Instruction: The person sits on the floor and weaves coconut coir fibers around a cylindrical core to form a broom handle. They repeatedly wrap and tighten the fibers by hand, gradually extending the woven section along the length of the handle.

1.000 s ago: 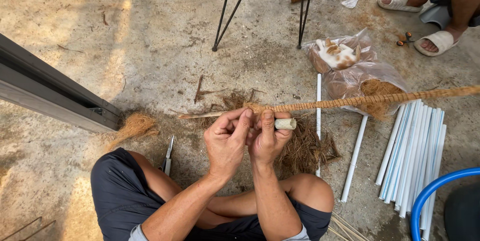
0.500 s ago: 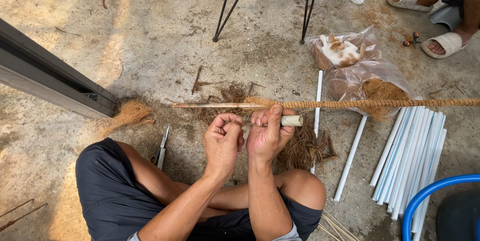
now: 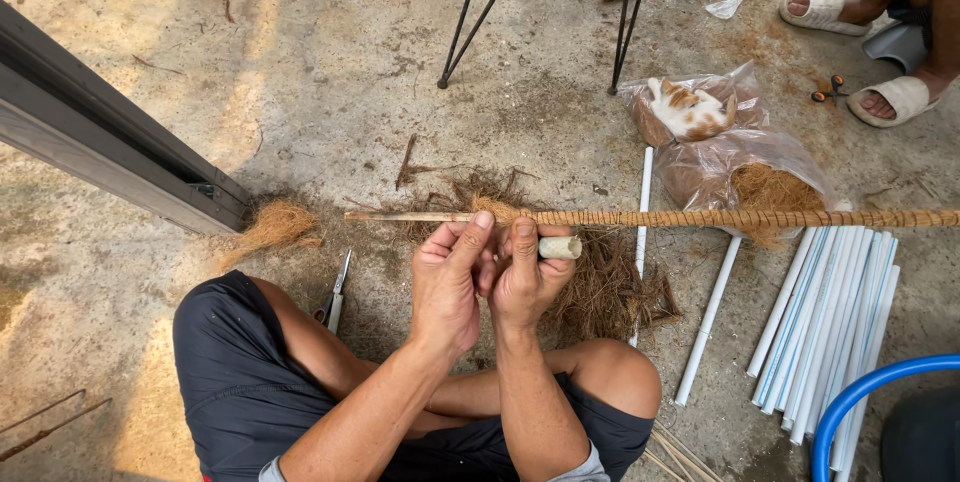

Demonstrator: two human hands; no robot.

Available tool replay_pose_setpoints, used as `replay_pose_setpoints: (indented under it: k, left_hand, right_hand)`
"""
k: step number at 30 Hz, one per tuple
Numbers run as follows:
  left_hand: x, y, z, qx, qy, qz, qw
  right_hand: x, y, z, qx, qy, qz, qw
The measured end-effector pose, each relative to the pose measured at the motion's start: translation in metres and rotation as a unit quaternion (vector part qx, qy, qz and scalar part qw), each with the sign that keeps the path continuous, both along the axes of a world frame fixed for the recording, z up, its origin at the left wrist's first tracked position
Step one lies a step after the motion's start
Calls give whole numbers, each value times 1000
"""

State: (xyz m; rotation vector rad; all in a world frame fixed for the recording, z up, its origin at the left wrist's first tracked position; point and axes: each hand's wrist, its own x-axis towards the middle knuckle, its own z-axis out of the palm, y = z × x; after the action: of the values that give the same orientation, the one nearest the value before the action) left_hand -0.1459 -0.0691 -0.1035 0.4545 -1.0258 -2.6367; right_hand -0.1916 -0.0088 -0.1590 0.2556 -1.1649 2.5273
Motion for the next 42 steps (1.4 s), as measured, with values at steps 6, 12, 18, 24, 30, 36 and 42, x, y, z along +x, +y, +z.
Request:
replay_pose_setpoints:
  k: [6, 12, 18, 24, 30, 36, 42]
  left_hand:
    - [5, -7, 3, 36, 16, -81, 996]
    - [10, -5, -2, 57, 4, -106, 993]
    - [12, -4, -6, 55, 3, -111, 992]
    - [7, -10, -13, 155, -66, -156, 973]
    - [5, -14, -19, 152, -84, -162, 971]
    - [7, -11, -18, 20, -53, -58, 997]
    - [13, -6, -14, -100, -39, 37, 994]
  right_hand:
    - [-3, 2, 2, -26, 13, -8, 1000]
    - [-1, 5, 3, -50, -25, 2, 998]
    - [0, 5, 4, -22, 12, -12, 1000]
    - [-2, 9, 4, -37, 31, -5, 999]
    - [-4, 11, 5, -56, 31, 10, 998]
    - [-4, 12, 7, -89, 22, 55, 994]
    - [-4, 12, 8, -100, -1, 73, 992]
